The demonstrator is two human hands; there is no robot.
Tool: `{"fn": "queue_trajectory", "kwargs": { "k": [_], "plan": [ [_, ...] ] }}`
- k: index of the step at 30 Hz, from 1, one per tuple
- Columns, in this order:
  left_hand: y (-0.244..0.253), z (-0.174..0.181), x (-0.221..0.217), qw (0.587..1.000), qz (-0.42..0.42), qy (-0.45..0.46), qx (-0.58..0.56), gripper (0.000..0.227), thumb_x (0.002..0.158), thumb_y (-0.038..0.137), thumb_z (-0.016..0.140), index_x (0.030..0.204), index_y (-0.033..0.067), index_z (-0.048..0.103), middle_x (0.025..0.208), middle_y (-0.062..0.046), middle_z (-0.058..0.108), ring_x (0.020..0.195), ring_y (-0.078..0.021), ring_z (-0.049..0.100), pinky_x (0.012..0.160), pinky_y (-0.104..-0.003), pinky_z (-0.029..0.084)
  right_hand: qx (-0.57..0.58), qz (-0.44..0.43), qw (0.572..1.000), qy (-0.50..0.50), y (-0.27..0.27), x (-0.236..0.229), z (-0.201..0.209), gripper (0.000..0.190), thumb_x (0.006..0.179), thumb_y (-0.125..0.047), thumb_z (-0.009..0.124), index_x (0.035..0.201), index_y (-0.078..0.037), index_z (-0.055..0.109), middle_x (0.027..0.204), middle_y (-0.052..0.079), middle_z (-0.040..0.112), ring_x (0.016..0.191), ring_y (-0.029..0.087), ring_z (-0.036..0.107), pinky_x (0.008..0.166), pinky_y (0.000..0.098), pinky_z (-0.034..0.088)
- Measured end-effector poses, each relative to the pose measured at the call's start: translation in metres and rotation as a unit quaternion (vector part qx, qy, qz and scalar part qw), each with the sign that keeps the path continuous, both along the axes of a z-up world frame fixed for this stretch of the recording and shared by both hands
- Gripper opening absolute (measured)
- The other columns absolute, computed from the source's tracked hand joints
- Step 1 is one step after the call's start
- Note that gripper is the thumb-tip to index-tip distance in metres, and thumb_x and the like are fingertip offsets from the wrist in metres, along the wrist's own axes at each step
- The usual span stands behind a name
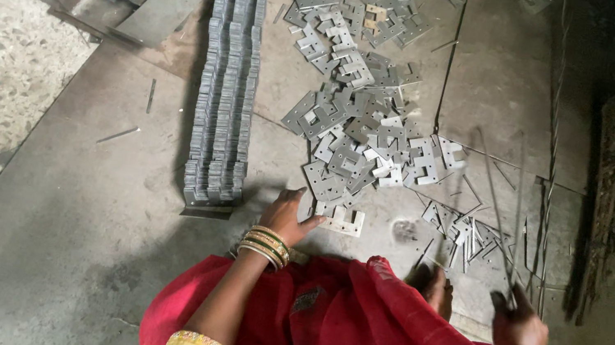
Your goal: The person sits on the floor and sorts small metal pieces by hand, stacking them into neat piles. The person repeatedly picks up pieces from a scattered pile and places them into organized stacks.
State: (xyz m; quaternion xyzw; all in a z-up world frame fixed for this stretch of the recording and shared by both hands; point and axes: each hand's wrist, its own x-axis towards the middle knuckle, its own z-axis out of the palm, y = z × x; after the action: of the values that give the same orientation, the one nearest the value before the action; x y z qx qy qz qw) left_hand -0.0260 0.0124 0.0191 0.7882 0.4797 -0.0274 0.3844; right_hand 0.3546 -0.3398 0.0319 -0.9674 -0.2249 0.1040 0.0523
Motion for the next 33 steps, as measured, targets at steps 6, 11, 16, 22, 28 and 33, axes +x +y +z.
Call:
{"fn": "queue_trajectory", "kwargs": {
  "k": [6,11,16,22,28,33],
  "plan": [
    [-0.005,-0.022,0.01,0.993,-0.016,-0.078,0.088,0.091,0.083,0.062,0.074,0.146,0.0024,0.047,0.149,-0.035,0.043,0.139,-0.0449,0.045,0.112,-0.046,0.044,-0.033,-0.041,0.996,0.078,-0.043,-0.018,-0.003,0.066,0.093,-0.05,0.068,0.153,-0.025,0.055,0.1,0.021,0.08,0.095,0.037,0.076,0.085,0.048,0.059],
    [-0.001,-0.047,0.012,0.995,-0.016,-0.075,0.063,0.094,0.082,0.062,0.073,0.149,0.0025,0.044,0.152,-0.032,0.04,0.144,-0.0435,0.039,0.115,-0.046,0.039,0.033,-0.003,0.994,0.107,-0.017,-0.047,0.008,0.064,0.093,-0.038,0.074,0.151,-0.021,0.057,0.095,0.02,0.081,0.084,0.03,0.079,0.077,0.043,0.062],
    [-0.005,-0.053,0.0,0.993,0.017,-0.091,0.068,0.093,0.082,0.059,0.076,0.148,0.0014,0.045,0.154,-0.032,0.038,0.144,-0.0438,0.038,0.117,-0.046,0.037,0.003,0.042,0.999,0.011,0.021,-0.041,0.027,0.058,0.095,-0.045,0.073,0.146,-0.021,0.061,0.103,0.018,0.078,0.09,0.034,0.075,0.077,0.0439,0.06],
    [-0.004,-0.037,0.0,0.999,0.007,-0.045,0.027,0.093,0.083,0.059,0.073,0.151,0.0042,0.042,0.156,-0.028,0.04,0.143,-0.0406,0.043,0.118,-0.044,0.04,-0.02,0.093,0.991,0.096,0.027,-0.049,-0.009,0.058,0.096,-0.041,0.067,0.151,-0.024,0.057,0.076,0.018,0.079,0.065,0.028,0.071,0.064,0.0418,0.059],
    [-0.003,-0.035,0.005,0.997,-0.006,-0.049,0.061,0.09,0.082,0.057,0.077,0.146,0.0036,0.045,0.15,-0.028,0.044,0.137,-0.0415,0.046,0.112,-0.046,0.041,-0.009,0.119,0.991,0.061,-0.018,-0.007,-0.016,0.054,0.091,-0.036,0.075,0.142,-0.02,0.064,0.062,0.008,0.072,0.05,0.017,0.059,0.051,0.0371,0.049],
    [-0.006,-0.021,0.0,0.996,-0.006,-0.066,0.061,0.085,0.081,0.055,0.076,0.145,0.0051,0.049,0.143,-0.025,0.055,0.13,-0.0395,0.056,0.109,-0.045,0.047,0.143,0.096,0.983,0.056,0.041,0.049,-0.017,0.058,0.095,-0.032,0.079,0.145,-0.01,0.064,0.075,0.022,0.072,0.062,0.022,0.058,0.056,0.0375,0.048]
  ]
}}
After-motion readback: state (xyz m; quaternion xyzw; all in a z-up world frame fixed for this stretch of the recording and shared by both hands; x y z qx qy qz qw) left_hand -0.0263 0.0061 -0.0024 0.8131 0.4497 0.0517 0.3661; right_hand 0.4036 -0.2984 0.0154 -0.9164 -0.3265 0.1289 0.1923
